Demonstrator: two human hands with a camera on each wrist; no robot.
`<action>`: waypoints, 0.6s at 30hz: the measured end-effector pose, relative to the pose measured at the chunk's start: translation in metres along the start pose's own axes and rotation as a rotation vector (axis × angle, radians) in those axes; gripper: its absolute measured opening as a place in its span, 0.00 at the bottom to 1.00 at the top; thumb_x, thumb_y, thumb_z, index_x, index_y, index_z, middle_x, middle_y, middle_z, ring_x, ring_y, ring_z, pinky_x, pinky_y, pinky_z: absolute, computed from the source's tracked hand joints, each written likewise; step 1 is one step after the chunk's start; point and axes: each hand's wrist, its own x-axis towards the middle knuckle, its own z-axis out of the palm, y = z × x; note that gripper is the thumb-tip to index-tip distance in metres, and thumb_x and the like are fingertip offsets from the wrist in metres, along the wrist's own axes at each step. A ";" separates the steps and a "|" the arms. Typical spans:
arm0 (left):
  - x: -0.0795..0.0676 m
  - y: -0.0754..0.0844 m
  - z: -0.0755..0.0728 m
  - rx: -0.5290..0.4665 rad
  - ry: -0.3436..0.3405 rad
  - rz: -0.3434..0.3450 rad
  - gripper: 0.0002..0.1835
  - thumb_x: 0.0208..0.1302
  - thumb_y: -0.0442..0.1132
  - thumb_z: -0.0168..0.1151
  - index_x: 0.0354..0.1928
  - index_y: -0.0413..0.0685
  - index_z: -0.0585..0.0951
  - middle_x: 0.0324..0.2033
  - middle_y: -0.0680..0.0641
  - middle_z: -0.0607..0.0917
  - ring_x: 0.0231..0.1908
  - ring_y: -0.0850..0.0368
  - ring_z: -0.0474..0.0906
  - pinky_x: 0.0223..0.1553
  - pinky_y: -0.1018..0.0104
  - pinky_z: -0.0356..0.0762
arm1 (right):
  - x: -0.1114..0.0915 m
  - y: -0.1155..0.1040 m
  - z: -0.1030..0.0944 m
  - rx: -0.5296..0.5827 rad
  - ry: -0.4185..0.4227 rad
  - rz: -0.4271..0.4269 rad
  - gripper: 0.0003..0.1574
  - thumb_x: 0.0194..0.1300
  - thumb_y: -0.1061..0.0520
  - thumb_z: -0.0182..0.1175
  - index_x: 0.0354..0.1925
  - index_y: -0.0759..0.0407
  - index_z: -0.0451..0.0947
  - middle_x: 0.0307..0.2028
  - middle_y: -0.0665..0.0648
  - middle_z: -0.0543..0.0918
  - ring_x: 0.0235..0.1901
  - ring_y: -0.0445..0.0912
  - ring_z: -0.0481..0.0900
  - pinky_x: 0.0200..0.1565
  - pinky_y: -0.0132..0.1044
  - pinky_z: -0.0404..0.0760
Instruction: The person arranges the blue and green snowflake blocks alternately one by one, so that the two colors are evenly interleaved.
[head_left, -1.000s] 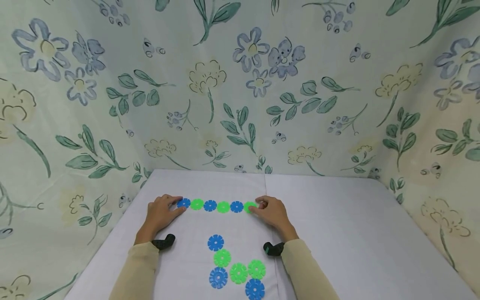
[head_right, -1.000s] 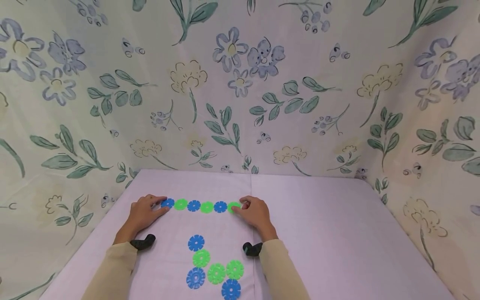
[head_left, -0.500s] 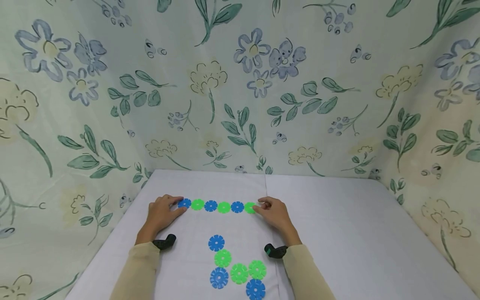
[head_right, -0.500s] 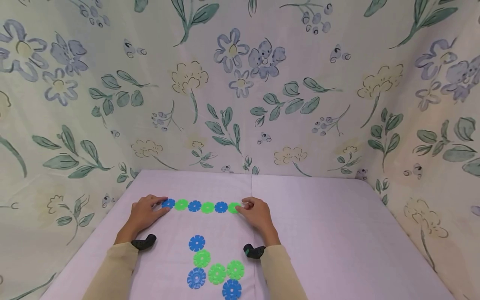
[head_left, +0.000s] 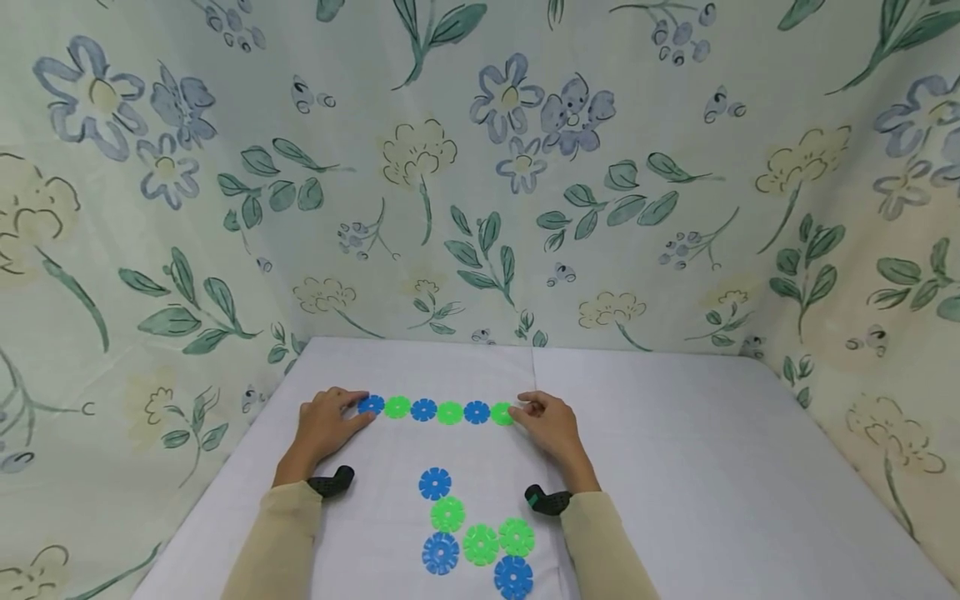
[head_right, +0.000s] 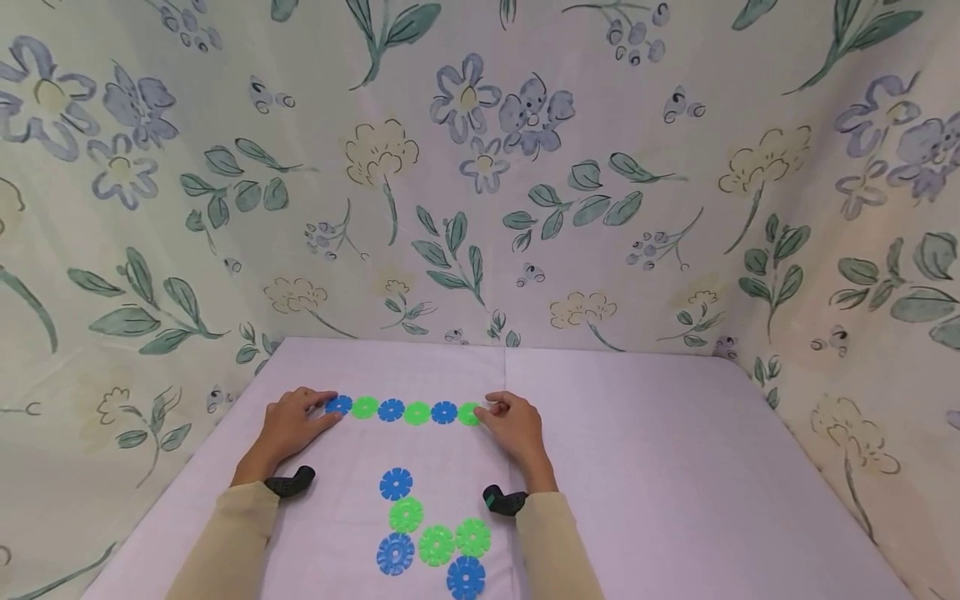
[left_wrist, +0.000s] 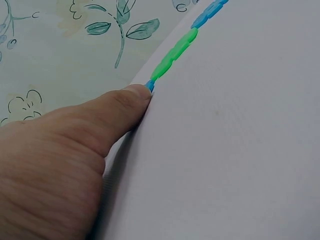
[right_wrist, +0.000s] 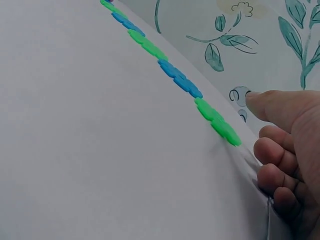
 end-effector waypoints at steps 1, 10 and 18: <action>0.000 0.000 0.000 -0.002 -0.001 -0.002 0.30 0.63 0.63 0.64 0.64 0.59 0.80 0.54 0.44 0.82 0.57 0.42 0.73 0.54 0.41 0.63 | 0.000 0.000 0.001 0.002 0.004 0.000 0.24 0.61 0.41 0.70 0.51 0.50 0.85 0.34 0.50 0.82 0.35 0.44 0.75 0.40 0.37 0.72; 0.000 0.000 0.000 -0.006 0.000 -0.005 0.30 0.63 0.63 0.65 0.63 0.59 0.80 0.54 0.44 0.82 0.57 0.43 0.73 0.54 0.43 0.63 | -0.002 0.001 0.003 0.027 0.014 0.000 0.25 0.61 0.41 0.70 0.53 0.50 0.83 0.35 0.49 0.83 0.35 0.44 0.76 0.40 0.37 0.73; 0.001 -0.002 0.002 0.001 -0.003 0.001 0.30 0.64 0.64 0.63 0.63 0.60 0.80 0.54 0.44 0.82 0.57 0.43 0.74 0.52 0.44 0.63 | -0.007 -0.006 -0.001 0.105 -0.083 -0.018 0.25 0.63 0.43 0.69 0.55 0.50 0.82 0.37 0.50 0.83 0.35 0.45 0.78 0.38 0.38 0.76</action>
